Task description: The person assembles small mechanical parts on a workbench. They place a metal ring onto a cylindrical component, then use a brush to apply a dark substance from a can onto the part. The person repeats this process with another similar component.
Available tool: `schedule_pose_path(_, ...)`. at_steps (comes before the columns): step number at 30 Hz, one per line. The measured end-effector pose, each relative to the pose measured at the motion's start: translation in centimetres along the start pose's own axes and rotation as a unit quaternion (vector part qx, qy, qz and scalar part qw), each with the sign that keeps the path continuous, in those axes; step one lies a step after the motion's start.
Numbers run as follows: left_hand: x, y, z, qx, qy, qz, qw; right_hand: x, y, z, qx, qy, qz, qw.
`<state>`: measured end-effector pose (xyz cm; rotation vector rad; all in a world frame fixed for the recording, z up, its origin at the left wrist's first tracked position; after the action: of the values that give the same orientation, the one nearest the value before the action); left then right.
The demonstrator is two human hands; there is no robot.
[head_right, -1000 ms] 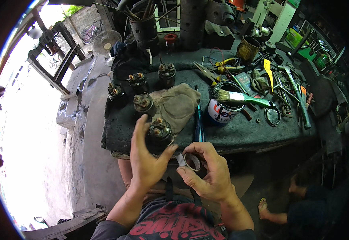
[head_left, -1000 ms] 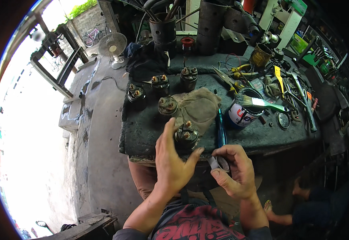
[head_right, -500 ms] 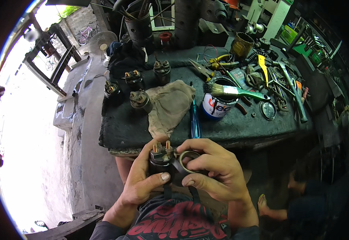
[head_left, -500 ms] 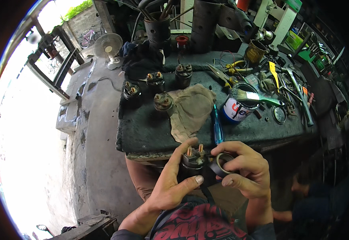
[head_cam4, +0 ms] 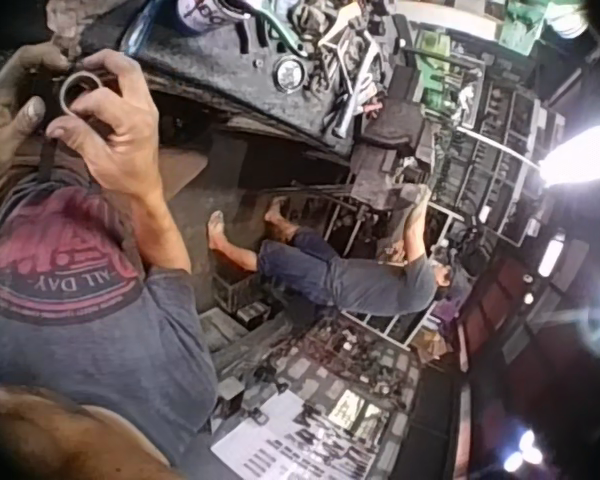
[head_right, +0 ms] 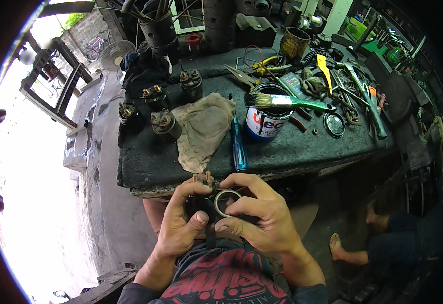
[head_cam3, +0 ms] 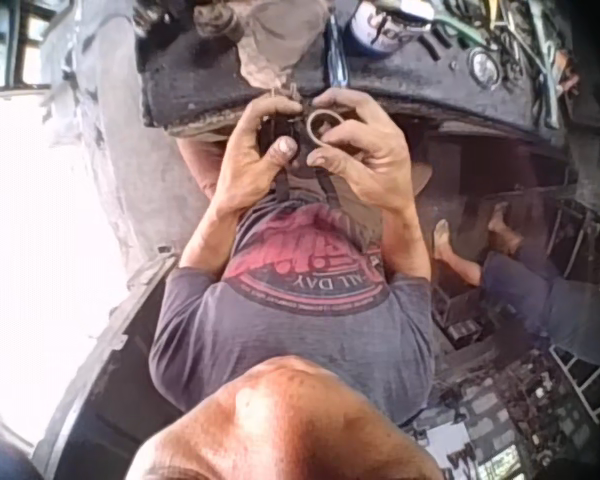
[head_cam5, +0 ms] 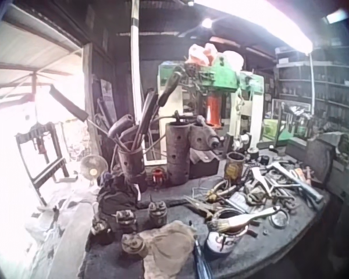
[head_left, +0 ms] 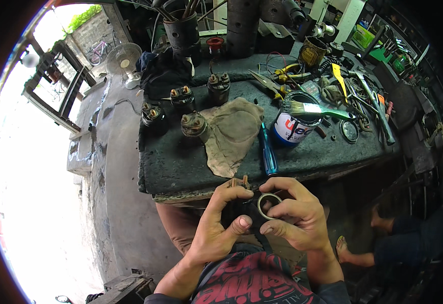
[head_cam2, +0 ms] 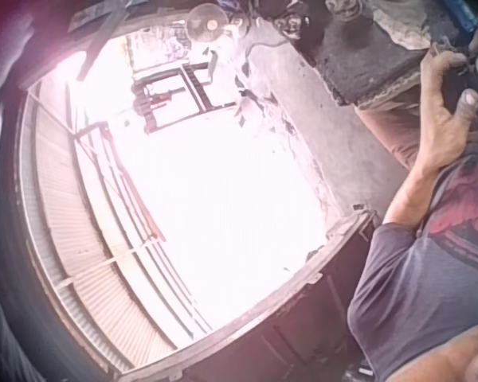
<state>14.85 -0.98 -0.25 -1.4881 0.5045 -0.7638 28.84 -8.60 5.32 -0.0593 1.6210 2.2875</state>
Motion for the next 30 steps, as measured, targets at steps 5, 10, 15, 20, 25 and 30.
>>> schedule_pose_path(5,-0.1,1.0,0.0,-0.02,-0.016,0.02,0.999,0.4,0.5,0.2,-0.05,-0.001,-0.048,0.998)
schedule_pose_path(10,-0.2,1.0,-0.1,-0.012,-0.028,0.037,0.999,0.5,1.1,-0.1,-0.063,-0.029,-0.116,0.991)
schedule_pose_path(15,0.1,-0.2,-0.3,0.038,-0.082,0.108,0.99,1.6,1.9,-0.7,-0.066,-0.005,-0.299,0.952)
schedule_pose_path(20,0.3,-0.6,-0.6,0.045,-0.104,0.125,0.986,1.4,2.3,-0.7,-0.106,0.001,-0.302,0.947)
schedule_pose_path(25,0.3,-0.4,-0.3,0.046,-0.059,0.125,0.989,0.8,2.0,-0.6,-0.101,-0.016,-0.216,0.971)
schedule_pose_path(30,0.4,1.5,-0.6,-0.073,-0.029,-0.2,0.977,-0.9,0.9,-0.2,-0.051,-0.039,-0.124,0.99)
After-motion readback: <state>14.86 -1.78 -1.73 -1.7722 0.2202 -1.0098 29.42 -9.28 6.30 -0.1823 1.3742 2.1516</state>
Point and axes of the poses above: each hand's wrist, its own z-axis towards the middle knuckle, its own x-axis out of the palm, y = z × x, the point moved 10 cm from there along z, towards the middle knuckle, and after that the axes turned 7 degrees about -x, right-handed, at the moved point
